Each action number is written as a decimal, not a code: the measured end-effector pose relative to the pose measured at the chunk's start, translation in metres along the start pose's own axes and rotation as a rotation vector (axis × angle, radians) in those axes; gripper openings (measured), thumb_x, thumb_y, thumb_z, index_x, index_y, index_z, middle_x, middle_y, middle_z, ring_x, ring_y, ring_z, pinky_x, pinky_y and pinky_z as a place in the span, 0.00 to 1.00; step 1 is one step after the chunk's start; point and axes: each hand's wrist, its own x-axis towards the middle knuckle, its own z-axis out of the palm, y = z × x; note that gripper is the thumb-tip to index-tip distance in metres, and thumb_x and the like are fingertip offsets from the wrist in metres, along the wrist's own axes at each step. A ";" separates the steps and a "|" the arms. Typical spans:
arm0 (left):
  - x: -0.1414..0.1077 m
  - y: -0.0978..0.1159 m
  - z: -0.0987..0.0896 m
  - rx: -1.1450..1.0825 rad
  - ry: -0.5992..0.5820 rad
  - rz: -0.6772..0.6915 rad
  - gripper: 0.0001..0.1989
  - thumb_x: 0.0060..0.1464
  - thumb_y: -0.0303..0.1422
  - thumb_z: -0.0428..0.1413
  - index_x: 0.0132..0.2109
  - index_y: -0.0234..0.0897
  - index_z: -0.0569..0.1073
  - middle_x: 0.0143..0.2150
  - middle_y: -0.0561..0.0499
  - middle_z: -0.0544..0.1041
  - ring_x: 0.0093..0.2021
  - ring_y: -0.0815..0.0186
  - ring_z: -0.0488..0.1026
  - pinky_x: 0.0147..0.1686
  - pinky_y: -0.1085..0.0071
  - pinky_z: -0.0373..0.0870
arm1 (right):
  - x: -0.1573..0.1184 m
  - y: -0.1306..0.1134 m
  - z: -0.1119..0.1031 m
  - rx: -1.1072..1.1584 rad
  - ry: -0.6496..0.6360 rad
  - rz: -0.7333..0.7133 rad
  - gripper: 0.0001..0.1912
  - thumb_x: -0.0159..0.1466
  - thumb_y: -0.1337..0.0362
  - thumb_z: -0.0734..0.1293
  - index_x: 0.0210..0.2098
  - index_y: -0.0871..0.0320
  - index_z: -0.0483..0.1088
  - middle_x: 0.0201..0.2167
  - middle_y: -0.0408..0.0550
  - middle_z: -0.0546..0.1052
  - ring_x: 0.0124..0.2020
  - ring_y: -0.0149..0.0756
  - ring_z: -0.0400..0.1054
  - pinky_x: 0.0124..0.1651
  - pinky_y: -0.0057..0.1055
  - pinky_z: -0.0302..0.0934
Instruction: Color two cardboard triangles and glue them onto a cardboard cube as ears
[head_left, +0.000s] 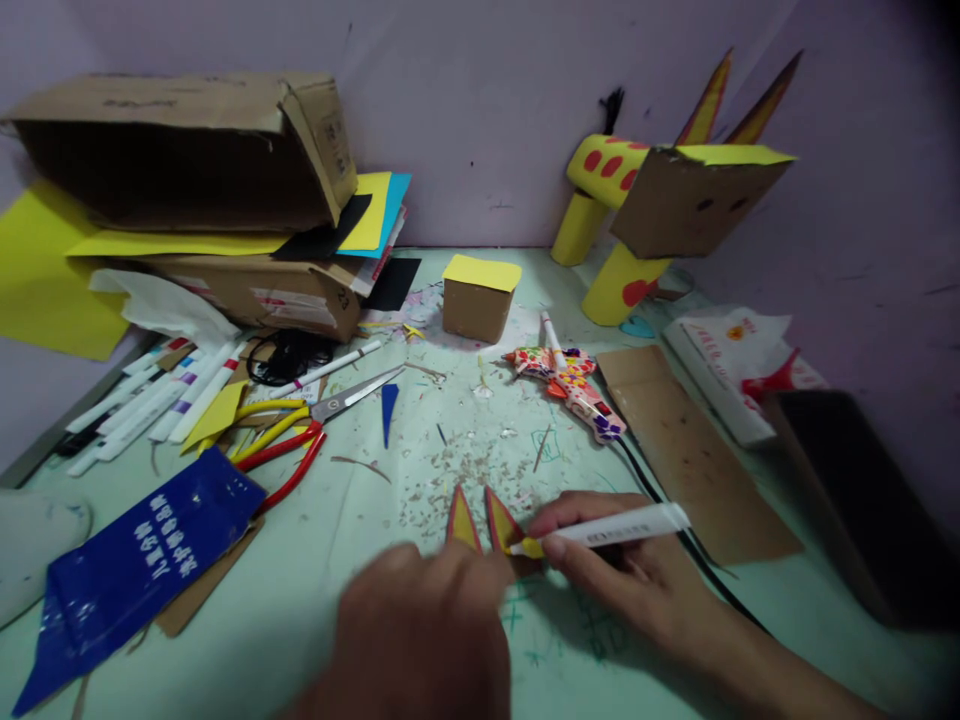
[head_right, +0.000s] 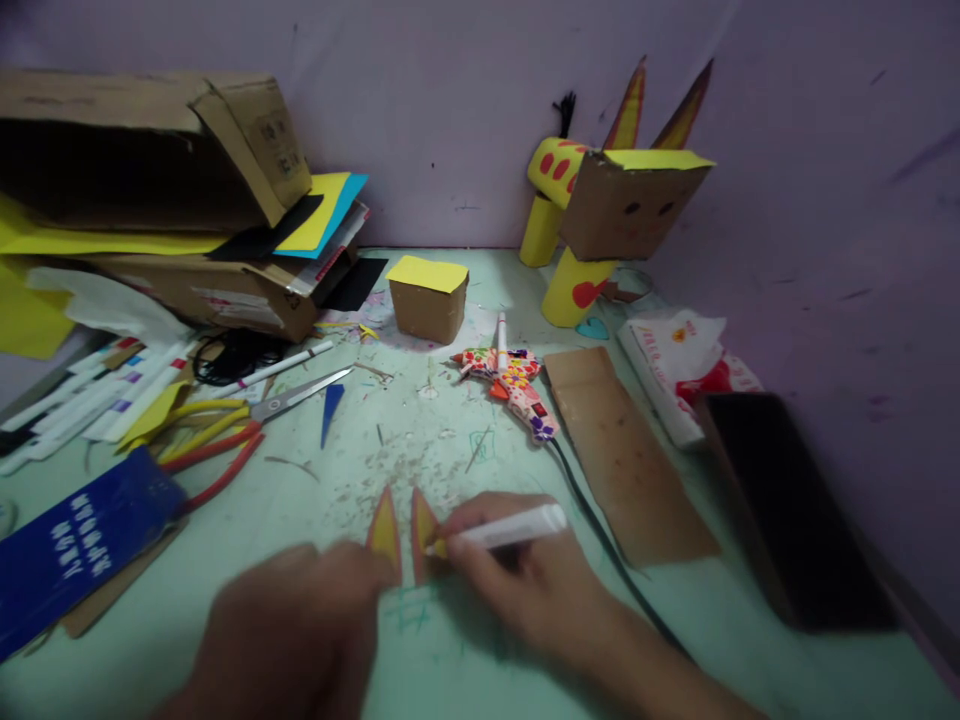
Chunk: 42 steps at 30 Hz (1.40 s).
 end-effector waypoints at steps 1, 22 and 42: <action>0.008 -0.008 -0.005 -0.060 -0.019 -0.117 0.08 0.49 0.28 0.48 0.32 0.44 0.70 0.21 0.56 0.74 0.21 0.66 0.70 0.21 0.70 0.62 | 0.000 0.000 0.000 -0.005 -0.002 0.006 0.12 0.59 0.61 0.63 0.29 0.63 0.75 0.24 0.53 0.78 0.24 0.36 0.71 0.25 0.28 0.64; 0.067 -0.027 0.004 -0.035 -0.495 -0.361 0.11 0.44 0.44 0.52 0.23 0.42 0.68 0.23 0.52 0.72 0.26 0.60 0.69 0.23 0.68 0.54 | -0.008 0.003 -0.010 -0.055 0.024 -0.161 0.08 0.61 0.64 0.64 0.34 0.57 0.76 0.26 0.47 0.78 0.24 0.32 0.69 0.24 0.25 0.60; 0.068 -0.023 0.000 -0.020 -0.516 -0.363 0.12 0.45 0.43 0.51 0.23 0.41 0.69 0.23 0.50 0.72 0.27 0.58 0.71 0.26 0.66 0.61 | -0.020 0.006 -0.013 -0.271 0.133 -0.111 0.07 0.59 0.63 0.64 0.28 0.55 0.74 0.20 0.43 0.76 0.18 0.31 0.68 0.18 0.22 0.60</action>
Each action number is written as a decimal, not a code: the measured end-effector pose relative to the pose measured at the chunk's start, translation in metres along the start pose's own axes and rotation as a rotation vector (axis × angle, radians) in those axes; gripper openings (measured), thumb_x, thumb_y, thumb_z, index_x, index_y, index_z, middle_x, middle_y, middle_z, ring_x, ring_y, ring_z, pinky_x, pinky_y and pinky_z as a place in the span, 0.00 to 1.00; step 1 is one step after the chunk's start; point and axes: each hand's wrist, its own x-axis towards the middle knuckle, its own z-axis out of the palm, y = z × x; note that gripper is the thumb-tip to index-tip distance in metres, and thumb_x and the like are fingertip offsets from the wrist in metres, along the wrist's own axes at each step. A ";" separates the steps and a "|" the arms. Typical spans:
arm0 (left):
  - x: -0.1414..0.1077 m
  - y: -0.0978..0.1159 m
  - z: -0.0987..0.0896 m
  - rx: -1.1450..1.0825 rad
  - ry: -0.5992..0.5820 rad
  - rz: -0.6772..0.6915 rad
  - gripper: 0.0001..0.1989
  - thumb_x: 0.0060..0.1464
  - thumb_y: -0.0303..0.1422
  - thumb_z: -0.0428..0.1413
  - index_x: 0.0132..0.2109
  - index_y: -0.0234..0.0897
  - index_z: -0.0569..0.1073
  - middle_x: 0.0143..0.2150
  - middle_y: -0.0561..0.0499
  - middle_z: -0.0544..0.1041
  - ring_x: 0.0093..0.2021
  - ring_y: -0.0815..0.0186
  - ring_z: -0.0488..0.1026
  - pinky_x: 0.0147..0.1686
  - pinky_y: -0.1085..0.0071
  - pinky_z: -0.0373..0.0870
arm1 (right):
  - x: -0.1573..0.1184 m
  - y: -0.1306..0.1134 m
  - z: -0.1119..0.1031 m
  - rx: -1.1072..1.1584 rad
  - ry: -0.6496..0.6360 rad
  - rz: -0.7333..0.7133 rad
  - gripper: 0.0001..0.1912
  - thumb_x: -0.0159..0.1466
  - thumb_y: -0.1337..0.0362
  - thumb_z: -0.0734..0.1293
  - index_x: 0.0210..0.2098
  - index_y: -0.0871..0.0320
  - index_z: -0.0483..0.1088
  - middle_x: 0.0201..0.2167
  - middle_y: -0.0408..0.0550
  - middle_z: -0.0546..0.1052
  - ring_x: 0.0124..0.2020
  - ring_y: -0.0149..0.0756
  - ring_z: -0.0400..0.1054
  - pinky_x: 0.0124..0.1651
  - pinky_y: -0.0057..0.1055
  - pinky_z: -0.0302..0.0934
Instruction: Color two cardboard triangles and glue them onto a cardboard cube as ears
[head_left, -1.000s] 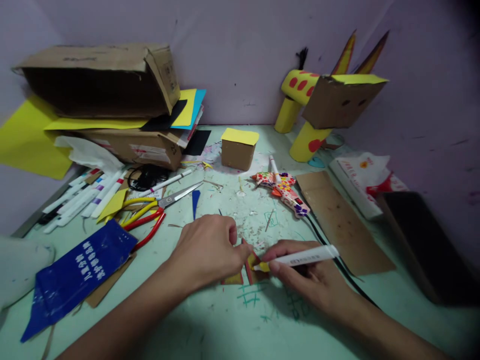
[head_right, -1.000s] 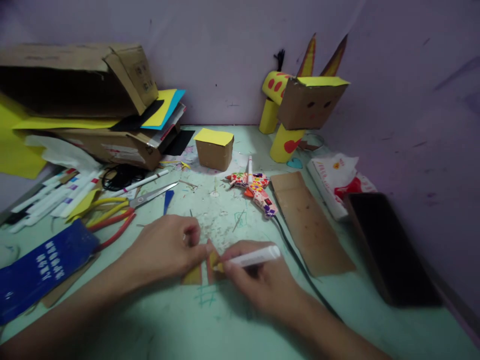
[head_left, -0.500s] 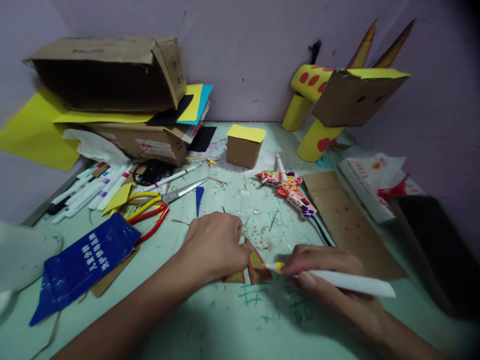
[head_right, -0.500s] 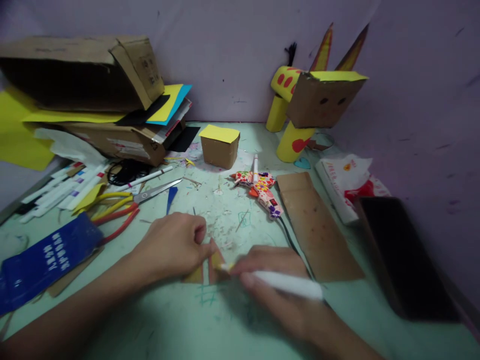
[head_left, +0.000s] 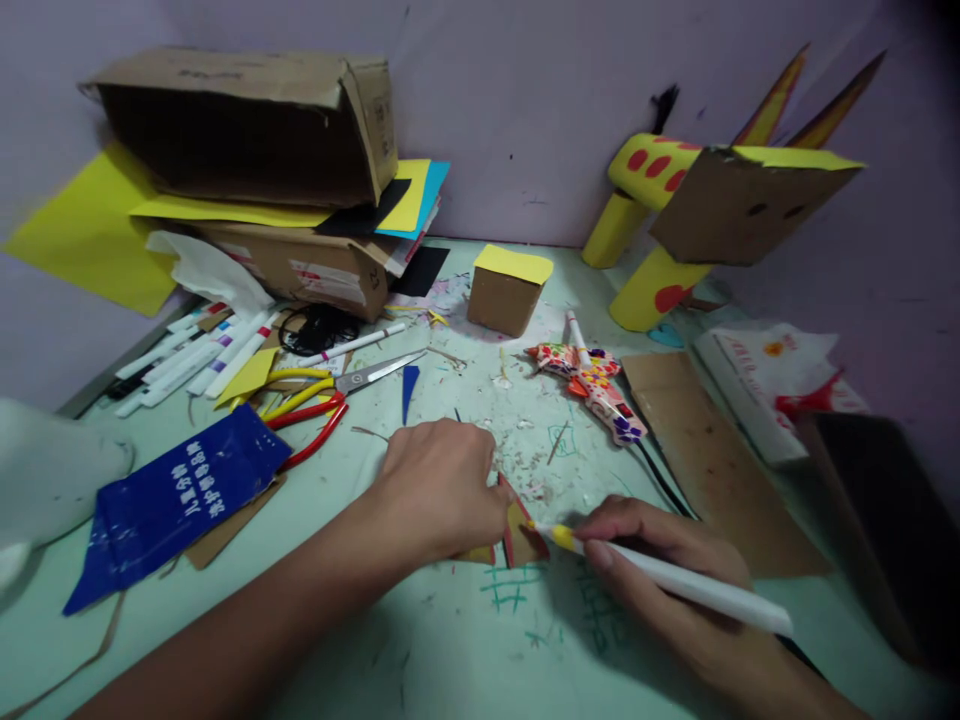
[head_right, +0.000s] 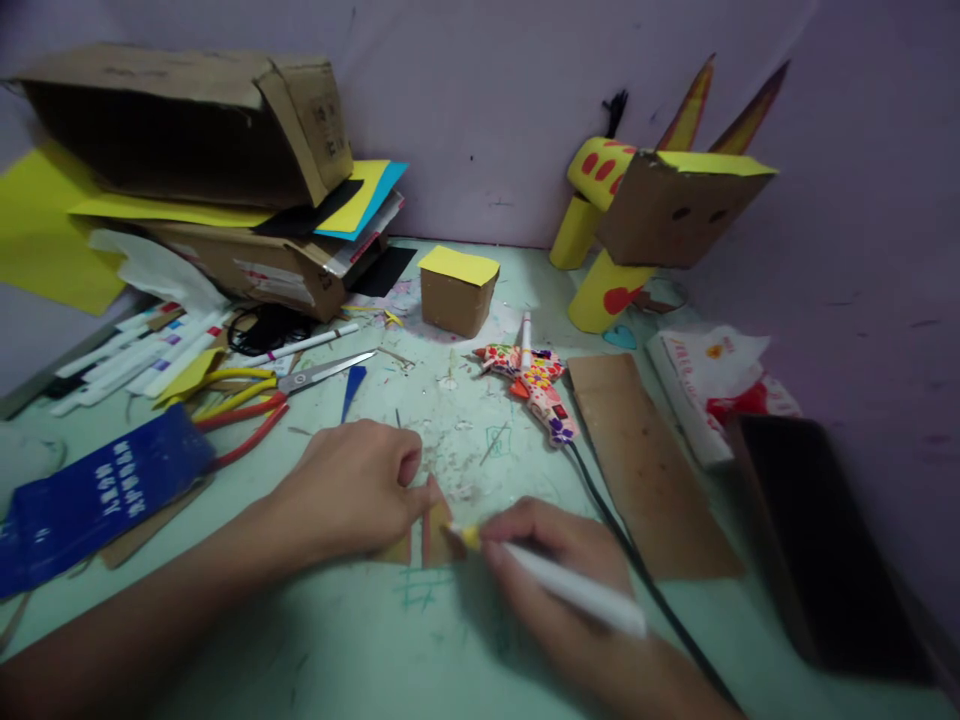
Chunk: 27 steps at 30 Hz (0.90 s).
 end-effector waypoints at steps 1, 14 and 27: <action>0.000 0.000 0.000 0.001 0.001 0.002 0.11 0.45 0.43 0.52 0.23 0.41 0.68 0.23 0.50 0.72 0.27 0.58 0.71 0.25 0.66 0.60 | 0.000 0.001 0.000 -0.009 0.014 -0.009 0.07 0.59 0.64 0.64 0.28 0.55 0.74 0.21 0.43 0.77 0.19 0.31 0.69 0.19 0.22 0.60; 0.000 -0.002 0.003 0.001 0.041 0.020 0.12 0.45 0.44 0.52 0.22 0.42 0.67 0.21 0.51 0.70 0.26 0.58 0.70 0.23 0.66 0.56 | 0.004 0.003 -0.001 0.057 -0.109 -0.089 0.08 0.61 0.67 0.64 0.36 0.54 0.76 0.31 0.48 0.80 0.30 0.37 0.74 0.30 0.27 0.66; 0.001 -0.001 0.005 0.014 0.038 -0.004 0.12 0.45 0.44 0.51 0.22 0.43 0.66 0.21 0.52 0.70 0.24 0.59 0.68 0.22 0.67 0.52 | 0.004 0.004 0.000 0.113 -0.066 0.127 0.10 0.58 0.62 0.64 0.29 0.56 0.78 0.25 0.46 0.79 0.26 0.34 0.71 0.27 0.25 0.62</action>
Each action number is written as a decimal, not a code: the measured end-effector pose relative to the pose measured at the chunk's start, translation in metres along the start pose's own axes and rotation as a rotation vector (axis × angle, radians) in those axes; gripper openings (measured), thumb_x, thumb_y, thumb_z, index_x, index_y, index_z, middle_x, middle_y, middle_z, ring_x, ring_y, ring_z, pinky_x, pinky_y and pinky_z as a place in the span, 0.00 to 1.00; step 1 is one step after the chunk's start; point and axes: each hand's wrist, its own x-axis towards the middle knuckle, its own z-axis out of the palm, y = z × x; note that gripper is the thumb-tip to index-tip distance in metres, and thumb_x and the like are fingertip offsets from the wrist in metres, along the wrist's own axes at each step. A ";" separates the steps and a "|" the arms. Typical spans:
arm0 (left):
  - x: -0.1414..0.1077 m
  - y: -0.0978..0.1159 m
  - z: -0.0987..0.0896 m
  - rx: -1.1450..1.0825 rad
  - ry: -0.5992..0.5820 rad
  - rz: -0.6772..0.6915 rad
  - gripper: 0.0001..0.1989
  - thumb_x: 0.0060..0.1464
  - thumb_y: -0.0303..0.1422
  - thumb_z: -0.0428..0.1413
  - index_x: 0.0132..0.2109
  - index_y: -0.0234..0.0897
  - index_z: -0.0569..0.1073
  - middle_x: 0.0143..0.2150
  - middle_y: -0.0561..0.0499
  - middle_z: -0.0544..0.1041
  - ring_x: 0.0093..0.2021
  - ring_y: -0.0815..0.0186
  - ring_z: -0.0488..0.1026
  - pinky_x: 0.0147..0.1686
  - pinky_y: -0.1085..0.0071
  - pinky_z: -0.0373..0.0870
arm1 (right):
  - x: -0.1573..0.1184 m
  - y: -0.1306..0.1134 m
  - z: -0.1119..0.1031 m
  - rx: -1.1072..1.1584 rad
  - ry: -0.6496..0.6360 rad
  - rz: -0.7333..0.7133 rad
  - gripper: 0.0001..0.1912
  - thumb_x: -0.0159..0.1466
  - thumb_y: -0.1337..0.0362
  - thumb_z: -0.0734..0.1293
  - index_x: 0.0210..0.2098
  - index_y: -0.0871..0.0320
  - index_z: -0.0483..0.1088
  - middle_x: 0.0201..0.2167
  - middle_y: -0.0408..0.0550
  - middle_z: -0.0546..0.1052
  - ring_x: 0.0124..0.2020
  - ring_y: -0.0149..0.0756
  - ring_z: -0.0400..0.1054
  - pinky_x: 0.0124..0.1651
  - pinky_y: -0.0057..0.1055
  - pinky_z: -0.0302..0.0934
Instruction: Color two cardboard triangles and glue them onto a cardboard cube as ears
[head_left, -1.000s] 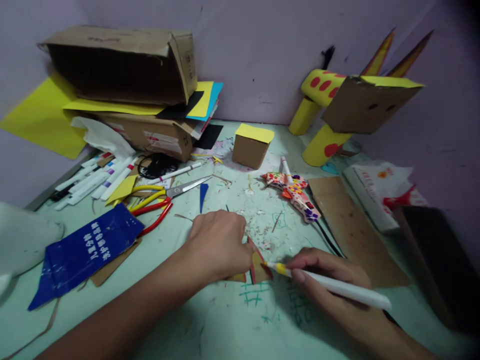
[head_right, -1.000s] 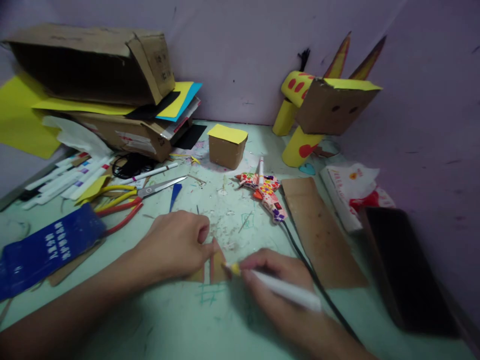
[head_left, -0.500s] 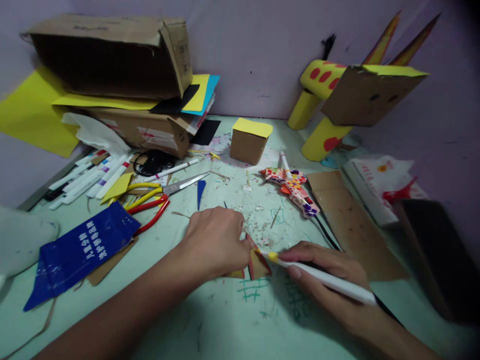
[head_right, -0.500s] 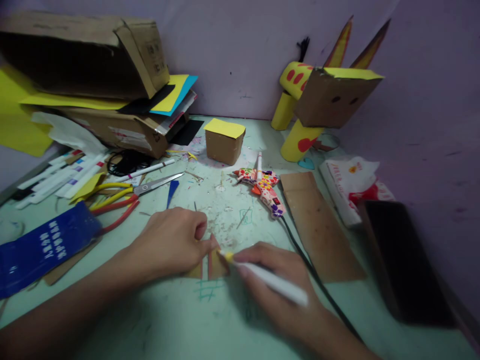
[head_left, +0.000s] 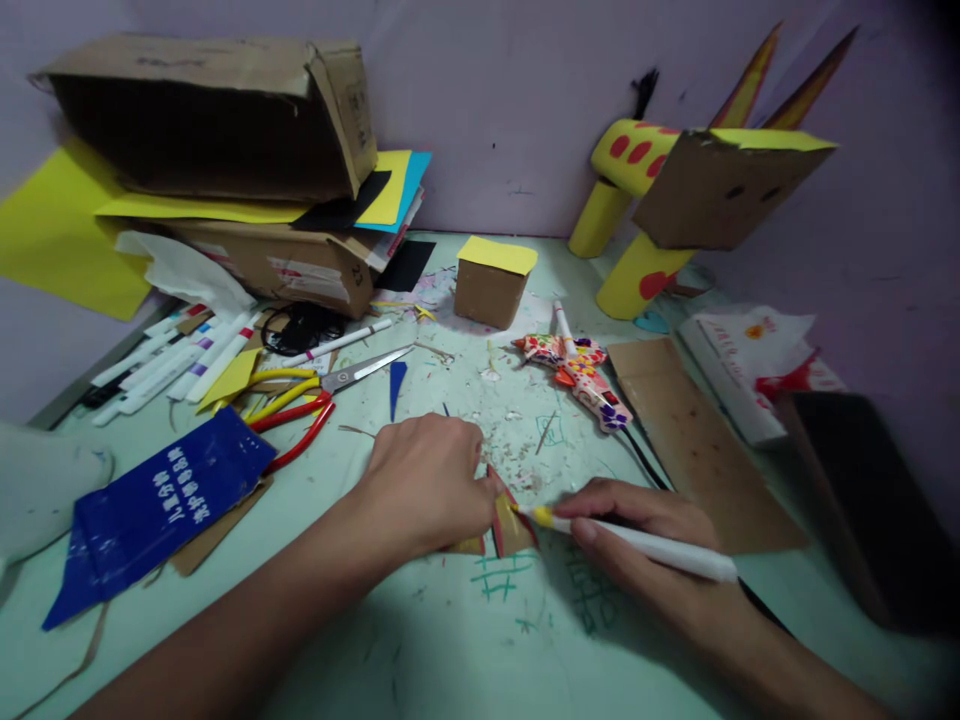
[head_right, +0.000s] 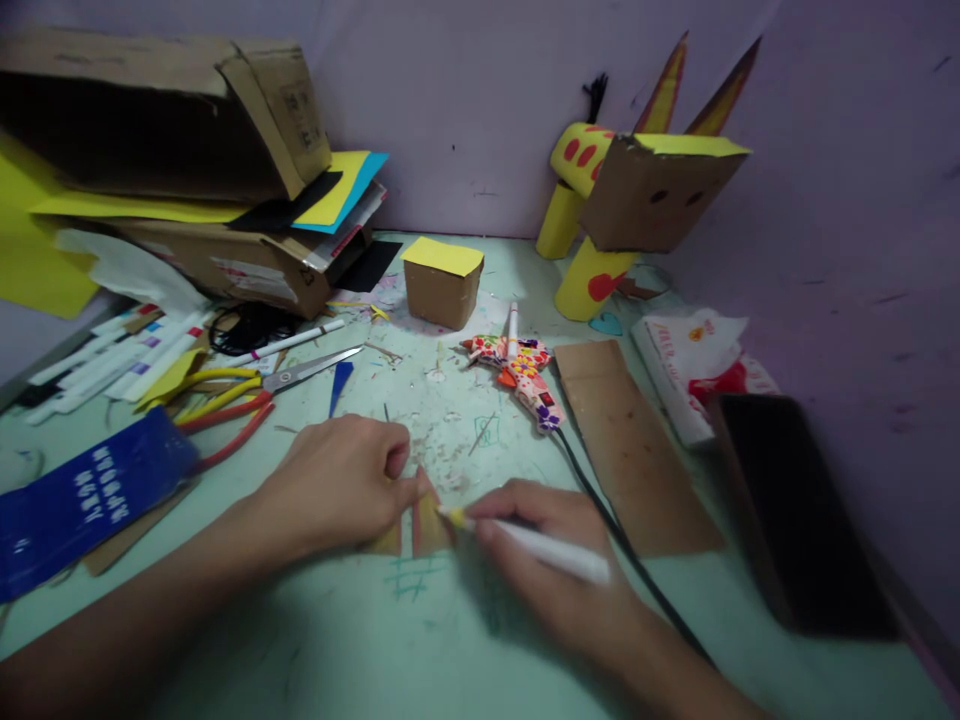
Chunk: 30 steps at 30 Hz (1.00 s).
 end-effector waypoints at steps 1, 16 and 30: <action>0.000 0.000 0.000 0.000 0.005 0.002 0.12 0.44 0.44 0.51 0.21 0.43 0.66 0.21 0.52 0.70 0.24 0.59 0.68 0.22 0.67 0.51 | 0.000 0.000 0.000 -0.005 0.005 -0.003 0.10 0.58 0.62 0.64 0.31 0.56 0.78 0.27 0.47 0.80 0.27 0.35 0.72 0.28 0.25 0.63; 0.002 -0.001 0.001 0.002 -0.007 0.001 0.12 0.44 0.44 0.51 0.21 0.43 0.65 0.20 0.52 0.69 0.24 0.60 0.67 0.22 0.67 0.50 | 0.002 0.001 0.000 0.010 0.059 0.017 0.10 0.52 0.64 0.64 0.19 0.57 0.75 0.15 0.43 0.74 0.17 0.31 0.66 0.20 0.23 0.57; 0.001 0.000 0.001 0.003 -0.024 -0.010 0.12 0.45 0.44 0.52 0.22 0.43 0.67 0.21 0.51 0.69 0.26 0.58 0.69 0.24 0.66 0.55 | 0.002 -0.001 -0.001 0.018 0.013 0.031 0.10 0.53 0.64 0.63 0.19 0.58 0.73 0.16 0.43 0.75 0.19 0.31 0.67 0.21 0.23 0.58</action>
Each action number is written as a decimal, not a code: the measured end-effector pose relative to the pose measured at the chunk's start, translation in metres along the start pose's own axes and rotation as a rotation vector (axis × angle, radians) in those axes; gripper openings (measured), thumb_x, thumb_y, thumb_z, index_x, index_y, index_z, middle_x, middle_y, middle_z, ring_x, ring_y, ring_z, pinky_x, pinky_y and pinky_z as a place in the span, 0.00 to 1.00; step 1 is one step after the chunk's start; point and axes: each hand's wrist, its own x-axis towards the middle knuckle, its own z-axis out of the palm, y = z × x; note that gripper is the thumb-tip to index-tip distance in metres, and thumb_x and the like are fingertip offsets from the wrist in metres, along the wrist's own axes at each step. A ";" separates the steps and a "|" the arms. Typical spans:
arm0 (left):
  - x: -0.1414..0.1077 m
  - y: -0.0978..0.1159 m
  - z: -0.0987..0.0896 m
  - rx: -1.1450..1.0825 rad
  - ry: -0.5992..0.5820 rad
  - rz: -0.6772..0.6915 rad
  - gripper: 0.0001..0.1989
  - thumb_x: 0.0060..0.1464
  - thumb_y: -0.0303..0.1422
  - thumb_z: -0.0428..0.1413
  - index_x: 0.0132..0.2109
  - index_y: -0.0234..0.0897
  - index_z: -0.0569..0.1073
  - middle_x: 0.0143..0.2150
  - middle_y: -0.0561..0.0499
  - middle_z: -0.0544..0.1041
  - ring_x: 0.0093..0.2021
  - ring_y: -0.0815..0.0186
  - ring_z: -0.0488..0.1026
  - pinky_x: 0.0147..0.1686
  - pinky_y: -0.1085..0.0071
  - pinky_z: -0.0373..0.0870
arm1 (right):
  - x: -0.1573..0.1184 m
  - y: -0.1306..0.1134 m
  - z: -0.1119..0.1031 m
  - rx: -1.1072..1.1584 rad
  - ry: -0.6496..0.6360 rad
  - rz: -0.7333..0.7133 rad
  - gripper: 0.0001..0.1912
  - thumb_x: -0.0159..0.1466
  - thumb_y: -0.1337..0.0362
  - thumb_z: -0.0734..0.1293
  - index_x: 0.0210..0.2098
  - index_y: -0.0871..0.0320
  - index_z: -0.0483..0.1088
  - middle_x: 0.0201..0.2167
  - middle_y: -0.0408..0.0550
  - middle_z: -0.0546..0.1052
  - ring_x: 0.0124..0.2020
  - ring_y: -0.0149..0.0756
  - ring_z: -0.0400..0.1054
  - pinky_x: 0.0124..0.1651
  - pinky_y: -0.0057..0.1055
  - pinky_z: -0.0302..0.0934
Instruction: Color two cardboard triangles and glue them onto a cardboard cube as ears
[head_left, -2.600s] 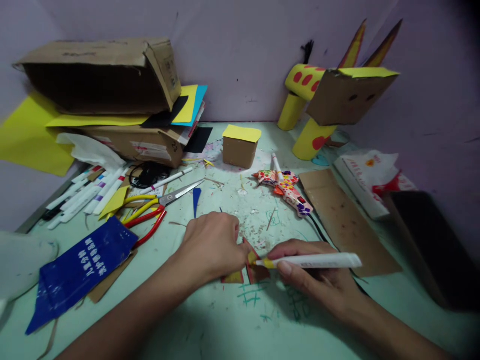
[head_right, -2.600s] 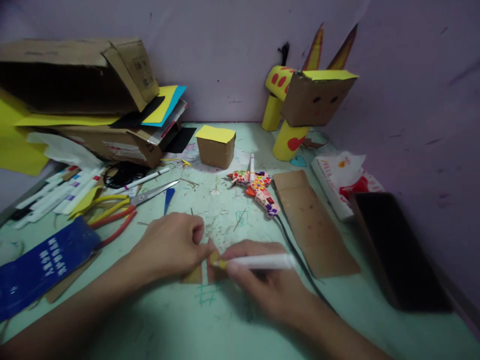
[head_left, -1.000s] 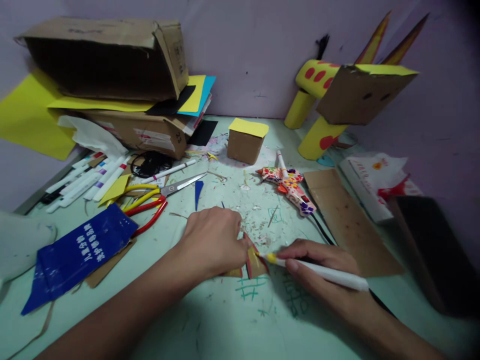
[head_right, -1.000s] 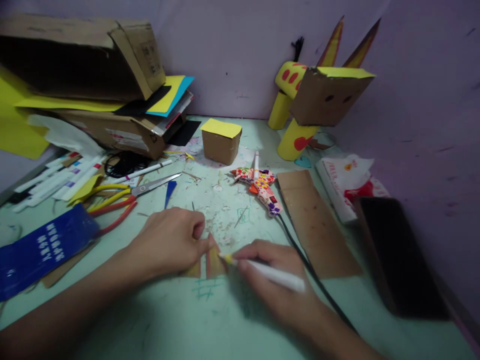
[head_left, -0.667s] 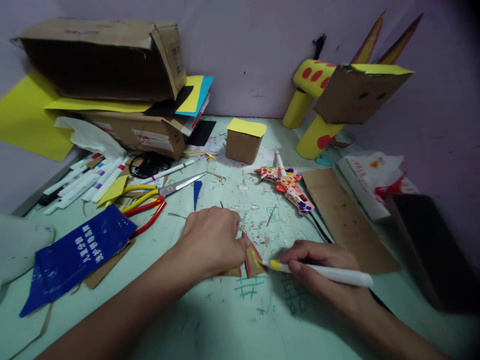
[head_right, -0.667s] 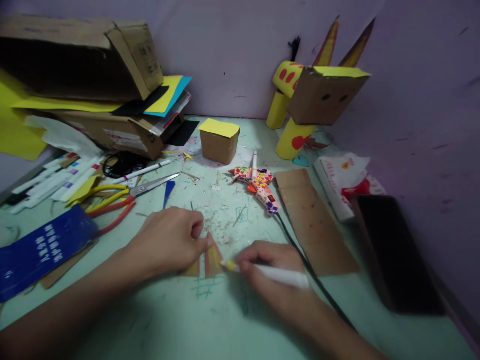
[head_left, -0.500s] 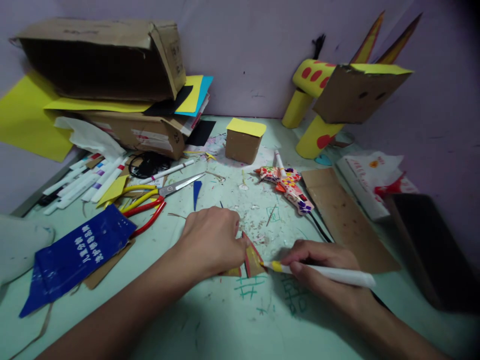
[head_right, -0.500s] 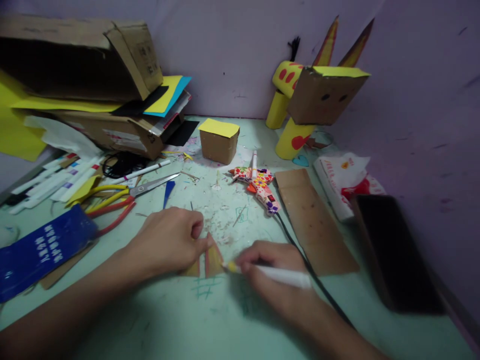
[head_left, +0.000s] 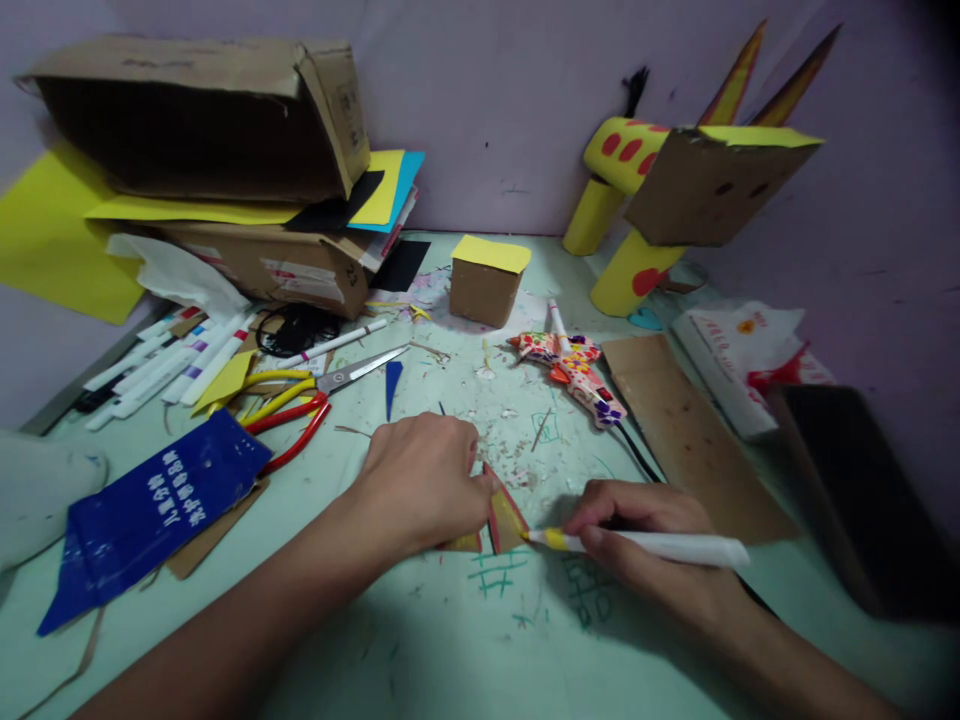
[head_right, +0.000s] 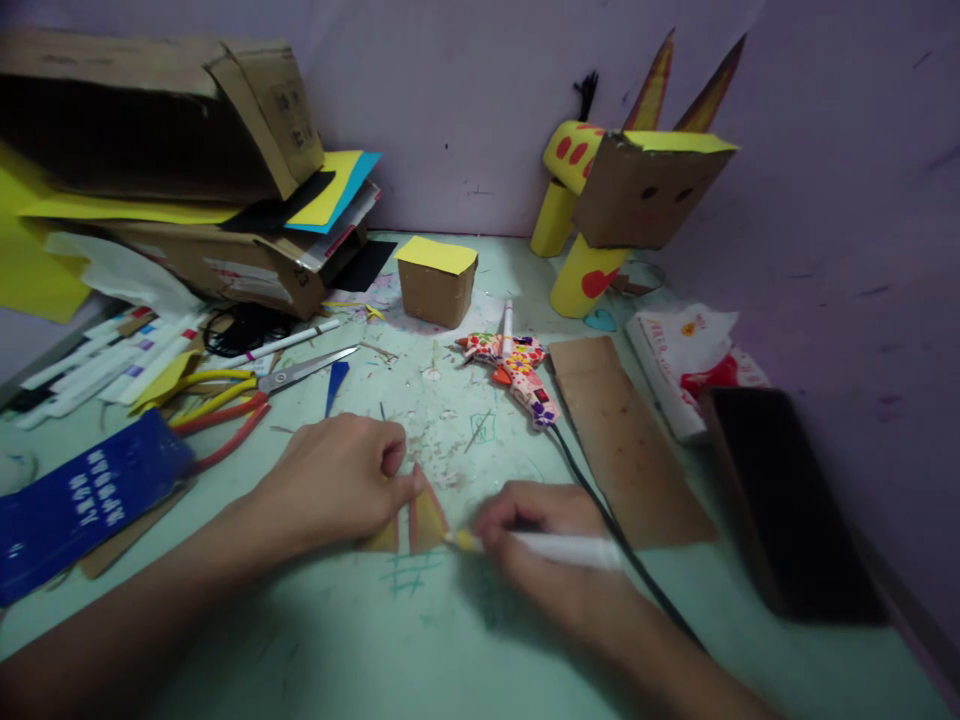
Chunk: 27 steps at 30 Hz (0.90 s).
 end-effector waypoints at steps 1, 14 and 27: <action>0.000 0.000 0.000 0.000 0.001 0.001 0.12 0.44 0.44 0.52 0.22 0.43 0.67 0.21 0.51 0.69 0.26 0.58 0.69 0.24 0.66 0.55 | 0.000 0.000 0.000 0.004 0.002 0.003 0.10 0.53 0.64 0.63 0.19 0.58 0.74 0.17 0.43 0.75 0.19 0.31 0.68 0.21 0.23 0.58; 0.000 0.000 -0.002 -0.003 -0.012 0.006 0.12 0.45 0.45 0.51 0.24 0.42 0.68 0.22 0.50 0.71 0.28 0.57 0.71 0.27 0.64 0.60 | 0.000 -0.002 -0.002 -0.013 -0.011 -0.037 0.10 0.53 0.64 0.62 0.18 0.57 0.71 0.15 0.42 0.72 0.17 0.30 0.63 0.20 0.25 0.54; -0.001 0.001 -0.001 0.003 0.007 0.017 0.12 0.45 0.44 0.51 0.22 0.42 0.68 0.21 0.51 0.70 0.26 0.58 0.71 0.25 0.65 0.59 | 0.000 -0.002 -0.004 -0.072 -0.004 -0.032 0.10 0.52 0.65 0.62 0.17 0.58 0.70 0.14 0.42 0.72 0.16 0.30 0.63 0.19 0.24 0.55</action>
